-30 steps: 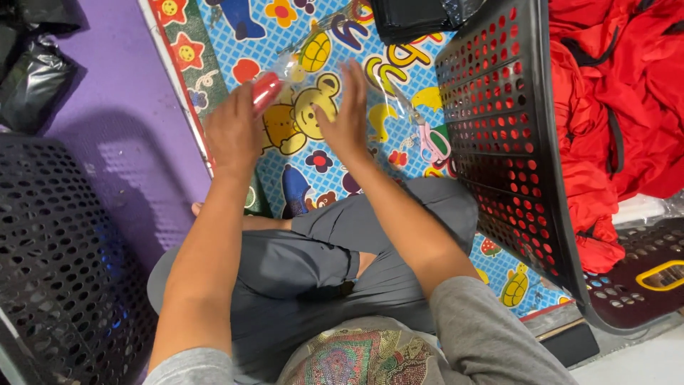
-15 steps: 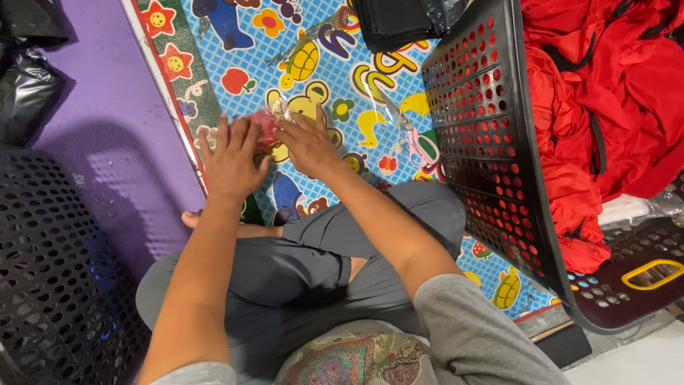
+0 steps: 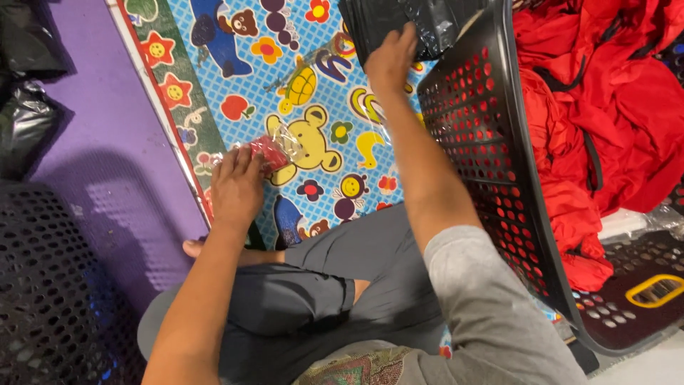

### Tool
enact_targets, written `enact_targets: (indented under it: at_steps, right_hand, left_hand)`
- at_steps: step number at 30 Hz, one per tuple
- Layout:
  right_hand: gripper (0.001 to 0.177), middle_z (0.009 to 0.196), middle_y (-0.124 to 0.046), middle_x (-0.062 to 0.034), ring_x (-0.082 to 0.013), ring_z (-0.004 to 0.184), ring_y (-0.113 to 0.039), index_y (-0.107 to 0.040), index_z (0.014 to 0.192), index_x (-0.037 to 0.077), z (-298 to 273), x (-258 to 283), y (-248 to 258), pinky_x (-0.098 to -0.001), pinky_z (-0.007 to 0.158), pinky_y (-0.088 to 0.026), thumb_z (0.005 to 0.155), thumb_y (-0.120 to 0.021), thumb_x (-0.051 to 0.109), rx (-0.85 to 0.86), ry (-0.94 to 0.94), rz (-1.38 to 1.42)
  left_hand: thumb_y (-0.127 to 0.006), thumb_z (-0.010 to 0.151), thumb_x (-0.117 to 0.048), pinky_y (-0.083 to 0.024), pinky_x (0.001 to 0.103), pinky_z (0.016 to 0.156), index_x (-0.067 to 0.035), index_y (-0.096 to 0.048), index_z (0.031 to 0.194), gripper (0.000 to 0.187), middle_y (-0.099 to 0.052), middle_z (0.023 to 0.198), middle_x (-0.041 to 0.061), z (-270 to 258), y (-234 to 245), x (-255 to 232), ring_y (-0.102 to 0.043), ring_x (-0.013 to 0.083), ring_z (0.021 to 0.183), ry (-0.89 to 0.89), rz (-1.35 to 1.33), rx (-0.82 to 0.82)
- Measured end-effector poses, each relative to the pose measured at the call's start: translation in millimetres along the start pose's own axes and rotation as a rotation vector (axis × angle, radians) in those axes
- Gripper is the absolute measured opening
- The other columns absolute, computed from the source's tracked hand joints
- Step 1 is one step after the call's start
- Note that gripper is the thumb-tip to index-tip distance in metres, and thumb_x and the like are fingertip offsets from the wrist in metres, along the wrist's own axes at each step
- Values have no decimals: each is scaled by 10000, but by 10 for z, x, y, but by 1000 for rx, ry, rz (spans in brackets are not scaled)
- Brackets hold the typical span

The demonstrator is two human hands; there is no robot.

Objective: The person places a red item into a black bag, folds the bag, and uses scissors to trim a black strap.

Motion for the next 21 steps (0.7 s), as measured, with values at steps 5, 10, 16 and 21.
enact_targets:
  at_steps: [5,10,16,21]
  right_hand:
    - [408,1622,-148,-298,-496,1514,-162,-557,1303,-163,481,-443,-148,-564,1255,-179,918,-496,-43,186,-102,-221]
    - [614,1527,-345,-197,-427,1497,-220,-385,1466,-147,657,-686,-328,-553,1234,-183,944,-638,52,187,-135,-299]
    - [360,1143,-557,-127,-349,979,-602,-651,1181,49,607,-183,736,-448,903,-524,893,-556,-147,-542,264,87]
    - [239,1016,-664,-90,-293,892,-699,-608,1064,70,713,-15,1210,-393,772,-577,884,-664,-77,-672,286,421]
  left_hand:
    - [-589,953,-167,-451,556,1047,-108,-639,1375,429,-622,1464,151,3,-21,23,-522,395,1368,15,-35,-30]
    - [-638,900,-130,-488,535,1003,-115,-663,1339,440,-649,1423,135,-14,62,-24,-559,369,1313,-14,-28,-90]
    - [-700,847,-232,-486,483,873,-169,-716,1223,381,-708,1319,64,-60,100,-175,-624,317,1205,-114,21,-123]
    - [-754,859,-361,-434,473,843,-246,-755,1163,325,-716,1217,-25,-83,136,-313,-636,249,1098,-145,87,-133]
Point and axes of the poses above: each hand's wrist, its own z-axis towards the middle knuckle, its own y-axis out of the back of the hand, x = y × z, the point moved 10 cm from there along z, towards the middle knuckle
